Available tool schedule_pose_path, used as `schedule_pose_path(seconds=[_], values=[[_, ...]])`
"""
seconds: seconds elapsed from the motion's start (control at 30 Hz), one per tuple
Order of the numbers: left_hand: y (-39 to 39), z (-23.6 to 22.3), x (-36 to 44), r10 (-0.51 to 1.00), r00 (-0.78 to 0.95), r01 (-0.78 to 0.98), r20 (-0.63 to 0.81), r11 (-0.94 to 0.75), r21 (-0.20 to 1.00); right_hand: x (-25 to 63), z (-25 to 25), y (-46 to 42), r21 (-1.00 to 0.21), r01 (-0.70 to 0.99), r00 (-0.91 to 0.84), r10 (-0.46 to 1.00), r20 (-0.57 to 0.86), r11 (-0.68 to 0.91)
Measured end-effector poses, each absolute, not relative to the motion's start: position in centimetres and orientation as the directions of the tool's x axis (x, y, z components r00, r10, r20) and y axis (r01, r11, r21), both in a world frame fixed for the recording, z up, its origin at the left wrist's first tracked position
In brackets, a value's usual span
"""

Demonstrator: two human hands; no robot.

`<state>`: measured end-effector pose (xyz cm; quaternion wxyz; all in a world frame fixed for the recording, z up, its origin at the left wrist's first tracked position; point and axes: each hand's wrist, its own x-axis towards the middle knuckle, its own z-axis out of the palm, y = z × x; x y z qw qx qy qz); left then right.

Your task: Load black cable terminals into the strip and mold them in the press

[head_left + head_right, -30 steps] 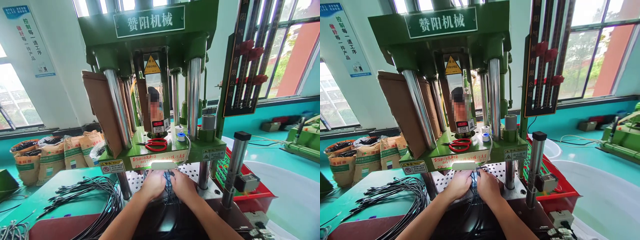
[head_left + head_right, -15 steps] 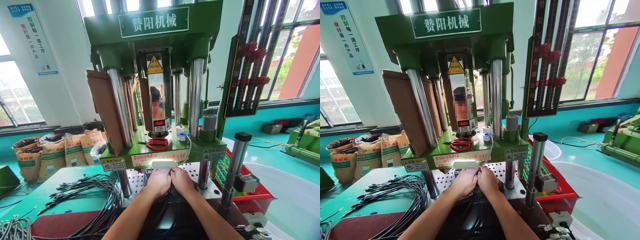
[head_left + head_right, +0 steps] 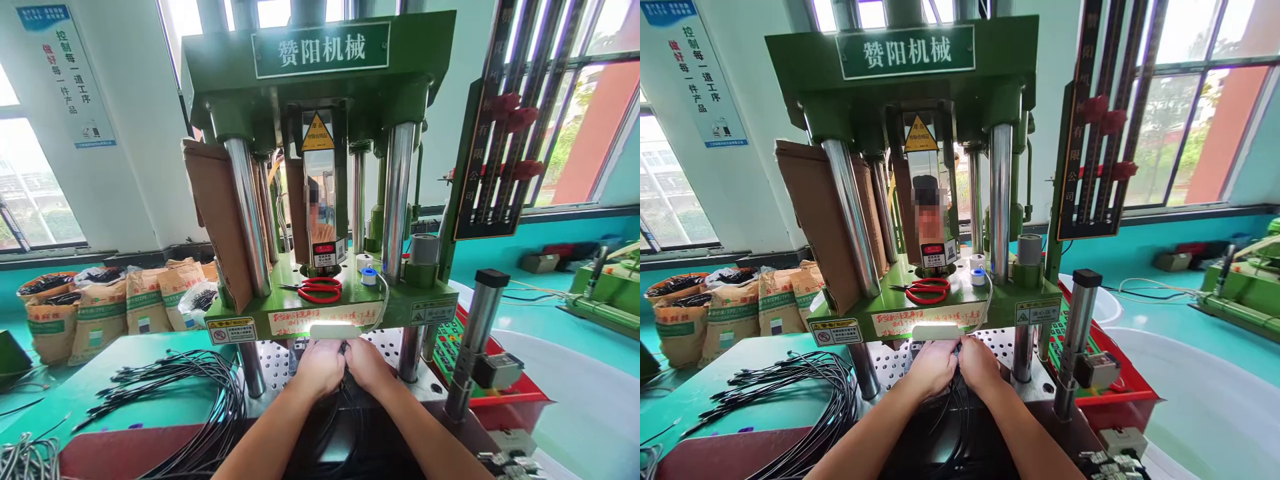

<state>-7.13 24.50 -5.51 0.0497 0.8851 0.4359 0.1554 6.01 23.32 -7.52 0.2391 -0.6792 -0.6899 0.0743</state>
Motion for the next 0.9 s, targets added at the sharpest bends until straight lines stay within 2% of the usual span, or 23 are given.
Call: schedule_pose_path(seconds=[0.27,0.53,0.9], values=[[24.7,-5.4,-7.6,0.791,0.563,0.756,0.239,-0.610,0.236,6.7,-7.1,23.6,-0.393,0.909,-0.049,0.973,0.224,0.136],[23.2,-6.6,-10.7,0.862,0.419,0.860,0.285,-0.478,0.179,5.4,-6.4,22.1,-0.301,0.929,-0.096,0.924,0.370,0.217],[22.9,-6.5,-9.6,0.892,0.365,0.890,0.265,-0.418,0.182,4.6,-7.3,21.6,-0.247,0.935,-0.154,0.919,0.364,0.254]])
